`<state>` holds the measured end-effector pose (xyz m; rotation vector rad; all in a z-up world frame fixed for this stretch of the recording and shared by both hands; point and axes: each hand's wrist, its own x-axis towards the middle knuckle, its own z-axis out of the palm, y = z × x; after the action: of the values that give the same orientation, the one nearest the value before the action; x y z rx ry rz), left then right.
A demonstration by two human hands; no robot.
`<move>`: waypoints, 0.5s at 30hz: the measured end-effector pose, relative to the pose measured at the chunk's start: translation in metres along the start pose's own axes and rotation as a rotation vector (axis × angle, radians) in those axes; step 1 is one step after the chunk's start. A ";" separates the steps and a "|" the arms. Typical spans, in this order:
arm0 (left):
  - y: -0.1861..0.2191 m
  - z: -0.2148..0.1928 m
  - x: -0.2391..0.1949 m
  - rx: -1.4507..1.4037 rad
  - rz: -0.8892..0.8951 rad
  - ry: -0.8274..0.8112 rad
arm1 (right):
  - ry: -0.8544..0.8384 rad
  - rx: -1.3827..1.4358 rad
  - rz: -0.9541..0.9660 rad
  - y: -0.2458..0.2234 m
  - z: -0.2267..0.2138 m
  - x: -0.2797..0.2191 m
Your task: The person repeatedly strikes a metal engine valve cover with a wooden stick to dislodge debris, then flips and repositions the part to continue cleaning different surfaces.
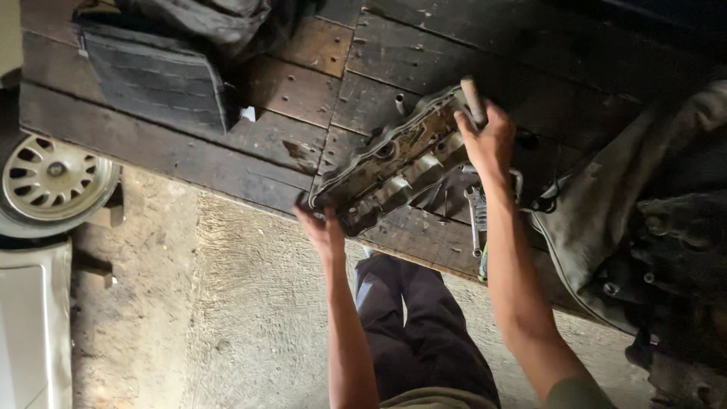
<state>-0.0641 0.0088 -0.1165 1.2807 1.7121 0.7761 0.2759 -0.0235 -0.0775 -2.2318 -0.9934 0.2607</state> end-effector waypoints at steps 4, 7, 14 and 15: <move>-0.020 0.004 -0.002 -0.238 -0.110 -0.166 | -0.034 0.064 0.112 0.006 0.005 0.006; -0.013 0.006 -0.005 -0.326 -0.105 -0.166 | 0.053 -0.120 -0.057 0.002 0.005 0.012; 0.034 -0.020 -0.027 -0.322 0.140 -0.113 | 0.063 -0.006 -0.007 0.011 -0.015 -0.012; 0.047 -0.024 -0.029 -0.331 0.191 -0.093 | 0.069 -0.047 0.024 0.011 -0.021 -0.013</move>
<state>-0.0614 -0.0057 -0.0580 1.2378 1.3336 1.0460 0.2822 -0.0485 -0.0698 -2.2802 -0.9455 0.1712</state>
